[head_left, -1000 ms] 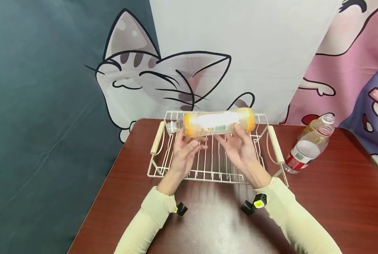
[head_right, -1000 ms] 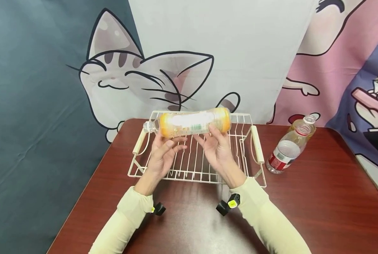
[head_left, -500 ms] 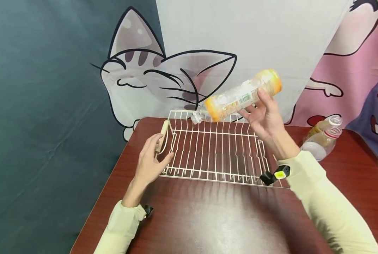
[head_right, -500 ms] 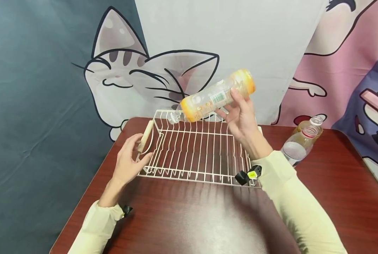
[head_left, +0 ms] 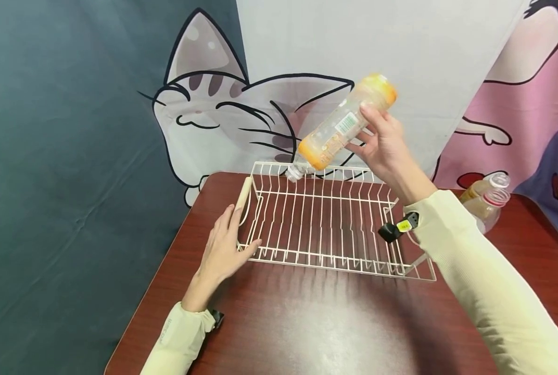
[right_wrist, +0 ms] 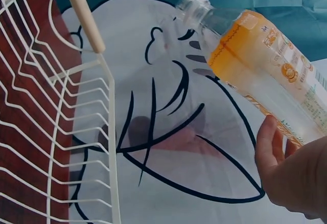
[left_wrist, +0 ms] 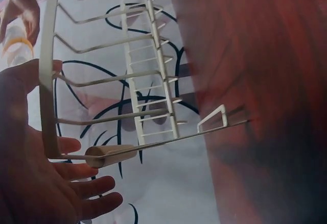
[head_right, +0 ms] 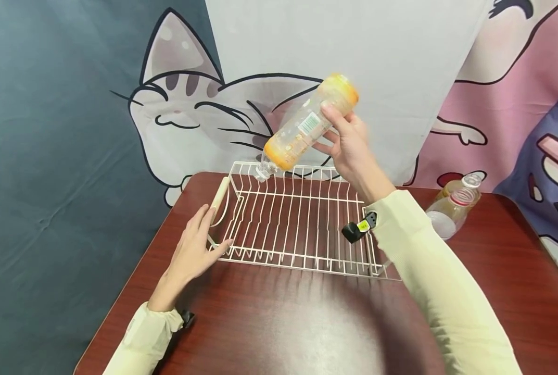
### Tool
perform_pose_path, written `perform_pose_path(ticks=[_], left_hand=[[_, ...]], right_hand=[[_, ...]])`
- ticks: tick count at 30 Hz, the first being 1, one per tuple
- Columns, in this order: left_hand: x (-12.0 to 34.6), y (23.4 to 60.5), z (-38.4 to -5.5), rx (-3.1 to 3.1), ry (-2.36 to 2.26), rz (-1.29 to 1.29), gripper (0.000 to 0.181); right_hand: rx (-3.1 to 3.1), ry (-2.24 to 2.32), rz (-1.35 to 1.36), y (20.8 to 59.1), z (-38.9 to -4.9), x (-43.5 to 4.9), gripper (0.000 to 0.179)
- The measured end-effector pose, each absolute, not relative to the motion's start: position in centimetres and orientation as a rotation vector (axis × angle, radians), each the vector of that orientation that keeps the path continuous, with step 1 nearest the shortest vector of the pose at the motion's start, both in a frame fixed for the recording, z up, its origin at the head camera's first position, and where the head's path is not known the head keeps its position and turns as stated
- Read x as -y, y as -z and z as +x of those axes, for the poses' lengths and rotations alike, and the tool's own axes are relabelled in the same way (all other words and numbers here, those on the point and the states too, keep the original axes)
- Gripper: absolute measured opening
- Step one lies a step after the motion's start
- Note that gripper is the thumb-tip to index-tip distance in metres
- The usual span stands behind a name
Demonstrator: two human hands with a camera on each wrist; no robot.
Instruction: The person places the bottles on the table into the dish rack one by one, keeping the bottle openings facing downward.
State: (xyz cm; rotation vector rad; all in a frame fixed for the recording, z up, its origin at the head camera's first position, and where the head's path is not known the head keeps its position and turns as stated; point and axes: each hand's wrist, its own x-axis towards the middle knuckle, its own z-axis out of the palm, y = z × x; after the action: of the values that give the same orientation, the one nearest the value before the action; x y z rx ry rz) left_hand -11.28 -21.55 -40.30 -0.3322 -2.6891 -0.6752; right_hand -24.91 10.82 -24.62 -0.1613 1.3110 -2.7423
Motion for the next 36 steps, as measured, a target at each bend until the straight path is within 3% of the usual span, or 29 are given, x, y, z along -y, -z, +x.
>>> perform_pose_path(ticks=[23, 36], left_hand=[[21.5, 41.6, -10.8, 2.746, 0.688, -0.326, 0.095], [21.6, 41.9, -11.0, 2.733, 0.682, -0.338, 0.095]], right_hand=[[-2.115, 2.068, -0.051, 31.5, -29.8, -2.5, 0.064], [-2.175, 1.998, -0.006, 35.4, -30.6, -1.9, 0.071]])
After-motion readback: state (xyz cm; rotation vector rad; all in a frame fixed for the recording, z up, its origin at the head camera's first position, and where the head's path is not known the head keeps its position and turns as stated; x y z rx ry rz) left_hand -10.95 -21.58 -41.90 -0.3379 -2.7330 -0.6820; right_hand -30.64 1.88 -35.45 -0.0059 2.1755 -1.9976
